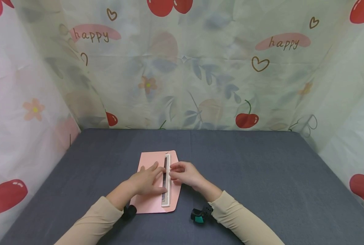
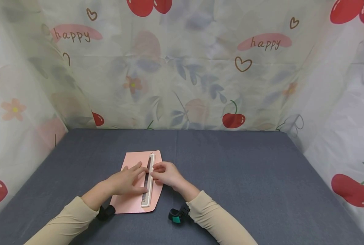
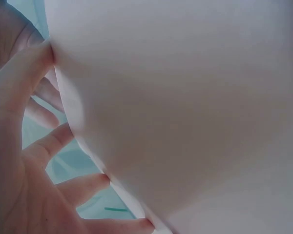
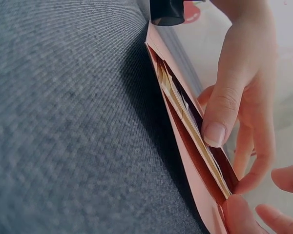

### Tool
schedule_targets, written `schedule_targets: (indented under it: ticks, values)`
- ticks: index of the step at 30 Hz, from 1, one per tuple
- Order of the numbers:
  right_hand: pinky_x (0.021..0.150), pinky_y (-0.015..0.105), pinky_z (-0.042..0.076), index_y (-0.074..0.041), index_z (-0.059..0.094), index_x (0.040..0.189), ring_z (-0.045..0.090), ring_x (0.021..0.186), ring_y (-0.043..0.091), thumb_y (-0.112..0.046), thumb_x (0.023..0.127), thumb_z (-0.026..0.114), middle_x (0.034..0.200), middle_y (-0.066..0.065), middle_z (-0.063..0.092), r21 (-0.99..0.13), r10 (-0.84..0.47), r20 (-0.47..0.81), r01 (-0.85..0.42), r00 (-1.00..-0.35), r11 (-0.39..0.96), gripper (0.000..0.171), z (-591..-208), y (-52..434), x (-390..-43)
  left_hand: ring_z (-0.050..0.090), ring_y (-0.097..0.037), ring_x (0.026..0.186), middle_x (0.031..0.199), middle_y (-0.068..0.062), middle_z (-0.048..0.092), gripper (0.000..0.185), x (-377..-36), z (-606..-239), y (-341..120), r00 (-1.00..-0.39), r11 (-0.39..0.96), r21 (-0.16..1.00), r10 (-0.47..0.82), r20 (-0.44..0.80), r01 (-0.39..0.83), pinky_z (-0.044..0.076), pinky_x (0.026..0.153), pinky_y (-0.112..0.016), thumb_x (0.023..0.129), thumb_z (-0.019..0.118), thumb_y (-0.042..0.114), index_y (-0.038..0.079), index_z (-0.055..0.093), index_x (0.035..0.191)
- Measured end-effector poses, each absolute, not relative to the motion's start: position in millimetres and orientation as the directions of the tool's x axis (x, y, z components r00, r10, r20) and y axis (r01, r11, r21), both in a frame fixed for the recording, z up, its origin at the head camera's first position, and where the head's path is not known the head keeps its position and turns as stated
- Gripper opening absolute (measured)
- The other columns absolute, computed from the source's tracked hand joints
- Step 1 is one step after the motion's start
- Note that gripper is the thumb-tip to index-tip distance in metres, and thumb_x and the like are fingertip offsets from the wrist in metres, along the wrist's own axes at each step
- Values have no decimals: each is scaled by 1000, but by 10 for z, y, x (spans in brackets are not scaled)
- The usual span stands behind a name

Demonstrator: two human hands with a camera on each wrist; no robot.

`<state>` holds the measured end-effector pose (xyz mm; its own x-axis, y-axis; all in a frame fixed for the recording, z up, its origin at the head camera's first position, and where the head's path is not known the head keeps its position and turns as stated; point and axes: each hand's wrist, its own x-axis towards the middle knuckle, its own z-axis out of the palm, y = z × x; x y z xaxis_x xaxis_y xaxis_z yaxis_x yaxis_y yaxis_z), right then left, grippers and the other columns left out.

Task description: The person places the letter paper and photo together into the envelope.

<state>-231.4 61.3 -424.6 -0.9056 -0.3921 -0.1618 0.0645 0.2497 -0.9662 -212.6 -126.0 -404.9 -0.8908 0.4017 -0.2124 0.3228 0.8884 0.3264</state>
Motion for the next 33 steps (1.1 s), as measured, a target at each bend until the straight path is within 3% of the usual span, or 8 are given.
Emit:
schedule_targets:
  ticks: [33]
  values:
    - [76, 34, 57, 7, 50, 122, 68, 90, 24, -10, 89, 61, 115, 28, 62, -974, -427, -144, 52, -893, 218, 39, -4256, 562, -2316, 37, -55, 127, 152, -20, 27, 60, -2135, -4065, -1269, -889, 883, 335, 408, -207, 328, 33, 100, -66, 78, 67, 52, 24, 47, 127]
